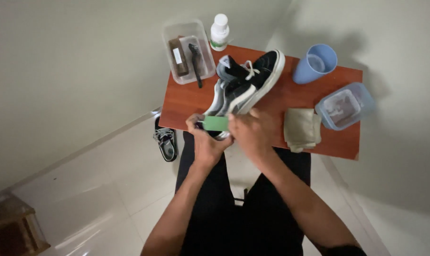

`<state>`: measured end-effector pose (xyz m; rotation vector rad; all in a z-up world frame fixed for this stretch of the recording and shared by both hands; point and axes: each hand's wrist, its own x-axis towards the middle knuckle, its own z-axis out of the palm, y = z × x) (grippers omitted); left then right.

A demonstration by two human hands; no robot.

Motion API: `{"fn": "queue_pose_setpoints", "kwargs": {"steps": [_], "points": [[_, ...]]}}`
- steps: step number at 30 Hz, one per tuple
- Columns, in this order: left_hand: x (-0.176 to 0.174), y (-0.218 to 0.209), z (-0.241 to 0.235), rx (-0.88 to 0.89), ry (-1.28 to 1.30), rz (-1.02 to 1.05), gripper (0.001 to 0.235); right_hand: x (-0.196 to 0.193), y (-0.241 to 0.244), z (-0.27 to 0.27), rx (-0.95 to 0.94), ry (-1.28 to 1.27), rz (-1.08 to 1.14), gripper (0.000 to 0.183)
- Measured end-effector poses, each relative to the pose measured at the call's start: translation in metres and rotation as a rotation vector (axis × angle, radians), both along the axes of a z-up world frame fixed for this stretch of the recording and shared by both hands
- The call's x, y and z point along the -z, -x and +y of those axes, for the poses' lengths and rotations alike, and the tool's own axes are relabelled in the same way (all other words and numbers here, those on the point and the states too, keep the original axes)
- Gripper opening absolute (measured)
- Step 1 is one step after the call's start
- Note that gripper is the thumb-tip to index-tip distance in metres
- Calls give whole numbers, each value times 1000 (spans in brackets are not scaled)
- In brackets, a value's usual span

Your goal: The person cleans a black sneaker by wiping it with a cloth, removing the laces, scrubbing the upper with a brush, and wiping again. The shoe is handled one at a time on a small table.

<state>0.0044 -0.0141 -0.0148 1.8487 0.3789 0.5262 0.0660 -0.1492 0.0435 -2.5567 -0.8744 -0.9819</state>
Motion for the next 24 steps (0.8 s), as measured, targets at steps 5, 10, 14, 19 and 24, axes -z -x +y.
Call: {"fn": "queue_pose_setpoints", "kwargs": {"steps": [5,10,14,19,24], "points": [[-6,0,-7,40,103,76,97,-18,4,-2,-44,46,33,48],[-8,-1,-5,10,14,19,104,-5,5,11,11,27,-3,53],[-35,-1,-2,72,145,250,106,2,12,-23,108,-2,123,59],[-46,2,-6,85,150,249,104,-3,17,15,102,-13,12,51],[-28,4,-2,64,96,151,93,10,24,-18,195,66,25,52]]}}
